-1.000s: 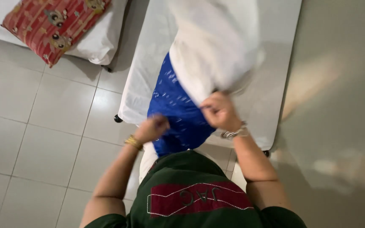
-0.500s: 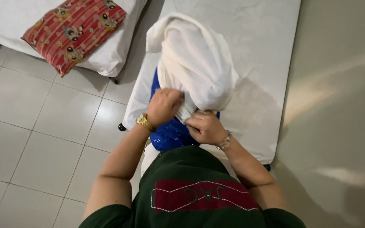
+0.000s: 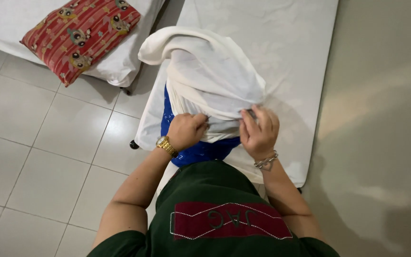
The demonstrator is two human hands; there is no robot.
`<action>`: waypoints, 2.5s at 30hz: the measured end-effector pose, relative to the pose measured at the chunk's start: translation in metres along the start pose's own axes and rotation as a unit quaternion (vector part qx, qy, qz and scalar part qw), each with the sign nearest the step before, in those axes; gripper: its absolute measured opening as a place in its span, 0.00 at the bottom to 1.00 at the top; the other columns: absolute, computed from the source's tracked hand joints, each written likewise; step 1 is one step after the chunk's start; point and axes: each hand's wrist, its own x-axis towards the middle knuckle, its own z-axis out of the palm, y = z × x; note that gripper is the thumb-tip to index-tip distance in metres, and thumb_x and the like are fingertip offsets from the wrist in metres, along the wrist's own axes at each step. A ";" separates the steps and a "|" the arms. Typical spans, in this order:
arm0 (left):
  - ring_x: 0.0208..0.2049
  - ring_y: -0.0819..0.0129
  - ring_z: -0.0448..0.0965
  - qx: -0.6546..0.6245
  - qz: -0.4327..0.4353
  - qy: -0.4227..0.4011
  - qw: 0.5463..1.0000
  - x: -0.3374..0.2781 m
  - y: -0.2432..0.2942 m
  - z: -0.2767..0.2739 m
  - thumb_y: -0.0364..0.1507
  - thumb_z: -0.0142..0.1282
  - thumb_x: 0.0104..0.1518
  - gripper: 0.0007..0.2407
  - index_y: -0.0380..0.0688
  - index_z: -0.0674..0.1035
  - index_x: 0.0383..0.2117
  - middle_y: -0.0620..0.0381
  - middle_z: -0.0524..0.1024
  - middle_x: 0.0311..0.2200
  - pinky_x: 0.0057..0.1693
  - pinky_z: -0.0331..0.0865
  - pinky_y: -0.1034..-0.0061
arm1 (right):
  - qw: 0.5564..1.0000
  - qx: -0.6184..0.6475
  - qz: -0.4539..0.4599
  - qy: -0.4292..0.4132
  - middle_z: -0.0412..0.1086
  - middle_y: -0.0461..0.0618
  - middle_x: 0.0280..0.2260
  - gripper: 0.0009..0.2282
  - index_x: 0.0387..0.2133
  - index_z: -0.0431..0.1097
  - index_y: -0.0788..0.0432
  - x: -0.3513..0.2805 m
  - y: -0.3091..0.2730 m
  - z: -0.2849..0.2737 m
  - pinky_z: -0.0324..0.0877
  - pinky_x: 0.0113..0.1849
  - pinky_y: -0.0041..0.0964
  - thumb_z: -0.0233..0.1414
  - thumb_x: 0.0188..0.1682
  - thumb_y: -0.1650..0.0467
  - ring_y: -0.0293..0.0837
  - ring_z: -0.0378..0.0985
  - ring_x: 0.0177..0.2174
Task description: The person picks up a white pillowcase and a blue pillow, then inserts the pillow into the case. They repeatedly adjust and pull the fabric to fit the pillow inside, smoothing the case as they work.
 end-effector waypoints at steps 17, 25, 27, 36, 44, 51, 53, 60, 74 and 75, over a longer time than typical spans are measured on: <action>0.42 0.49 0.75 -0.070 0.114 0.045 0.990 -0.004 0.026 -0.007 0.26 0.60 0.49 0.13 0.42 0.77 0.42 0.48 0.75 0.40 0.49 0.70 0.60 | 0.907 0.300 0.027 -0.294 0.70 0.50 0.29 0.02 0.28 0.71 0.59 0.008 -0.015 -0.024 0.68 0.37 0.43 0.57 0.44 0.75 0.51 0.72 0.31; 0.31 0.53 0.76 -0.101 0.048 0.010 0.994 -0.031 0.051 -0.053 0.31 0.59 0.54 0.05 0.44 0.79 0.26 0.53 0.75 0.25 0.41 0.67 0.61 | 0.974 0.219 -0.044 -0.029 0.73 0.52 0.36 0.05 0.33 0.72 0.59 0.026 0.007 -0.023 0.70 0.41 0.45 0.56 0.43 0.76 0.51 0.76 0.36; 0.30 0.53 0.76 -0.126 0.022 -0.036 0.991 -0.040 0.059 -0.054 0.33 0.60 0.55 0.10 0.42 0.76 0.21 0.52 0.74 0.23 0.41 0.68 0.62 | 0.979 0.191 0.015 -0.065 0.72 0.63 0.43 0.12 0.40 0.73 0.64 0.041 0.011 -0.021 0.71 0.45 0.48 0.53 0.41 0.77 0.60 0.75 0.41; 0.40 0.48 0.76 0.006 -0.025 0.323 0.946 -0.051 0.078 -0.094 0.31 0.63 0.50 0.15 0.35 0.76 0.39 0.43 0.76 0.38 0.48 0.69 0.62 | 0.898 0.426 0.001 -0.108 0.73 0.52 0.34 0.10 0.37 0.74 0.61 0.056 -0.023 0.030 0.73 0.38 0.38 0.56 0.43 0.82 0.48 0.77 0.35; 0.39 0.55 0.76 -0.153 -0.057 0.252 0.954 -0.087 0.036 -0.116 0.22 0.58 0.58 0.03 0.41 0.76 0.34 0.52 0.75 0.34 0.49 0.70 0.66 | 0.840 0.515 0.012 -0.170 0.73 0.52 0.40 0.08 0.38 0.72 0.62 0.081 -0.075 0.051 0.72 0.31 0.30 0.57 0.46 0.80 0.42 0.77 0.35; 0.39 0.58 0.74 -0.288 -0.051 0.152 0.944 -0.095 0.049 -0.133 0.27 0.54 0.63 0.04 0.39 0.74 0.37 0.52 0.73 0.34 0.49 0.69 0.68 | 0.816 0.542 -0.021 -0.201 0.66 0.60 0.44 0.15 0.40 0.65 0.68 0.085 -0.072 0.077 0.70 0.30 0.30 0.60 0.39 0.76 0.47 0.72 0.38; 0.37 0.59 0.75 -0.294 -0.078 0.096 0.948 -0.092 0.056 -0.128 0.28 0.54 0.65 0.05 0.40 0.75 0.37 0.52 0.73 0.32 0.47 0.69 0.69 | 0.834 0.509 -0.082 -0.197 0.69 0.57 0.41 0.10 0.37 0.68 0.66 0.083 -0.061 0.084 0.70 0.36 0.36 0.56 0.41 0.79 0.49 0.73 0.38; 0.35 0.54 0.75 0.133 -0.037 0.415 0.899 -0.058 0.120 -0.161 0.32 0.60 0.54 0.12 0.39 0.76 0.38 0.45 0.74 0.35 0.44 0.69 0.66 | 0.742 0.627 -0.040 -0.233 0.72 0.51 0.36 0.06 0.36 0.72 0.65 0.102 -0.035 0.045 0.70 0.37 0.36 0.54 0.46 0.82 0.45 0.73 0.35; 0.33 0.57 0.80 -0.346 0.000 -0.050 0.937 -0.076 0.158 -0.087 0.30 0.58 0.63 0.05 0.42 0.79 0.36 0.50 0.78 0.31 0.42 0.73 0.69 | 0.811 0.477 -0.239 -0.238 0.74 0.56 0.36 0.11 0.34 0.71 0.60 0.074 -0.004 0.007 0.72 0.44 0.47 0.57 0.35 0.77 0.58 0.76 0.40; 0.34 0.56 0.80 -0.296 -0.046 -0.031 0.953 -0.077 0.156 -0.079 0.31 0.59 0.62 0.05 0.43 0.80 0.37 0.49 0.79 0.32 0.43 0.73 0.68 | 0.821 0.487 -0.213 -0.207 0.73 0.51 0.33 0.09 0.33 0.70 0.58 0.054 0.007 0.018 0.73 0.43 0.44 0.60 0.40 0.75 0.53 0.77 0.37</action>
